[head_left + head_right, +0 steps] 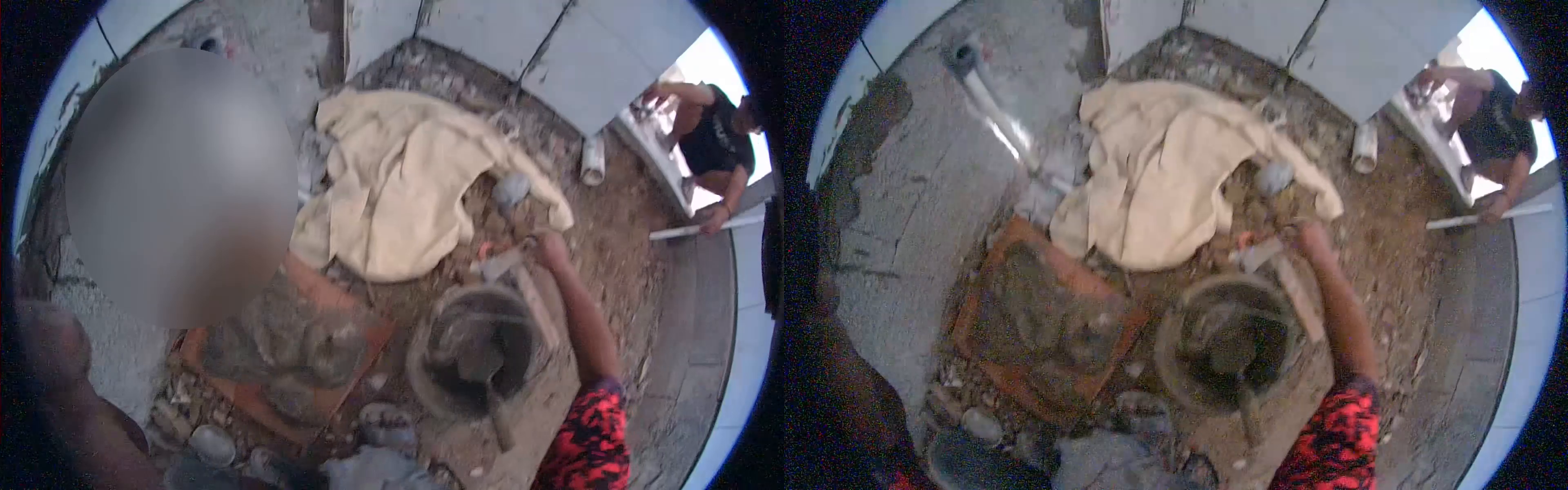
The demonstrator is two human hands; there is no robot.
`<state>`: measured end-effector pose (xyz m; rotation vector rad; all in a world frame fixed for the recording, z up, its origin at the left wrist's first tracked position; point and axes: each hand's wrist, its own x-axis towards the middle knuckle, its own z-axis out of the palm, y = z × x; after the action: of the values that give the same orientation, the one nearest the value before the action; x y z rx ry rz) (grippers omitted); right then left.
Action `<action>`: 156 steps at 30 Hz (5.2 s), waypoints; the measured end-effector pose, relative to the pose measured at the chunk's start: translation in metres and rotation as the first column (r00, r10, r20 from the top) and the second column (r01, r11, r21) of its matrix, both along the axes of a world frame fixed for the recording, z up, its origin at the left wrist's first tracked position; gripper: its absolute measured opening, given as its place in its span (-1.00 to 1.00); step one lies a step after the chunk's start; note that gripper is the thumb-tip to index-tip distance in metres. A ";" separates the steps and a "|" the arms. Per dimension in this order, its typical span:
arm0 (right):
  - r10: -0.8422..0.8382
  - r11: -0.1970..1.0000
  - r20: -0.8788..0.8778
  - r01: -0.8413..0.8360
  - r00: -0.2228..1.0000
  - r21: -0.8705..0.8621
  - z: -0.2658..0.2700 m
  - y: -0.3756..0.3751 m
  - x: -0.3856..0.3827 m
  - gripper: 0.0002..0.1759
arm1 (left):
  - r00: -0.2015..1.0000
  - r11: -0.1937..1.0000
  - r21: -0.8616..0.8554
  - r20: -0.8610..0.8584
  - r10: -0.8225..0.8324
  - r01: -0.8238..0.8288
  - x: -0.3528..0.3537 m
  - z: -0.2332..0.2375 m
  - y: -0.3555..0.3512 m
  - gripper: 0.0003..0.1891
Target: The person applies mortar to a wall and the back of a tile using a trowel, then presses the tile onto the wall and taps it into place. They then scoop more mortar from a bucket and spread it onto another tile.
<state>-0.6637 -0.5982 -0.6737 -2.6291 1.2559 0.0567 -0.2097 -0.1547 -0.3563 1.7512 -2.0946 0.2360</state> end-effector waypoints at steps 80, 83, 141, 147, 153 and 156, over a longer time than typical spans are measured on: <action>-0.608 0.635 0.386 0.132 0.694 0.761 -0.161 0.353 0.156 -0.50 | -0.647 0.626 0.595 -0.740 0.184 -0.503 -0.008 -0.428 0.235 -0.58; -0.552 0.617 0.212 0.224 0.806 0.754 -0.080 0.373 0.190 -0.53 | -0.646 0.530 0.675 -0.711 0.278 -0.514 0.003 -0.438 0.226 -0.56; -0.893 0.389 0.449 -0.475 0.014 0.789 0.047 0.379 0.224 -0.45 | -0.613 0.855 0.092 -0.737 -0.286 -0.510 0.043 -0.362 0.210 -0.57; -0.812 0.499 0.582 -0.472 0.037 0.727 0.038 0.344 0.209 -0.44 | -0.667 0.863 0.150 -0.701 -0.252 -0.483 0.036 -0.377 0.213 -0.59; -0.725 0.579 0.684 -0.468 0.081 0.668 0.042 0.337 0.220 -0.42 | -0.690 0.870 0.149 -0.676 -0.258 -0.471 0.030 -0.394 0.209 -0.65; -0.748 0.540 0.655 -0.474 0.107 0.695 0.035 0.329 0.225 -0.42 | -0.698 0.827 0.268 -0.689 -0.194 -0.494 0.019 -0.364 0.206 -0.67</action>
<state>-0.4387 -0.2696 -0.6382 -0.9348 0.5890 -0.8526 -0.1906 0.0514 -0.7201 0.8780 0.1711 -0.7260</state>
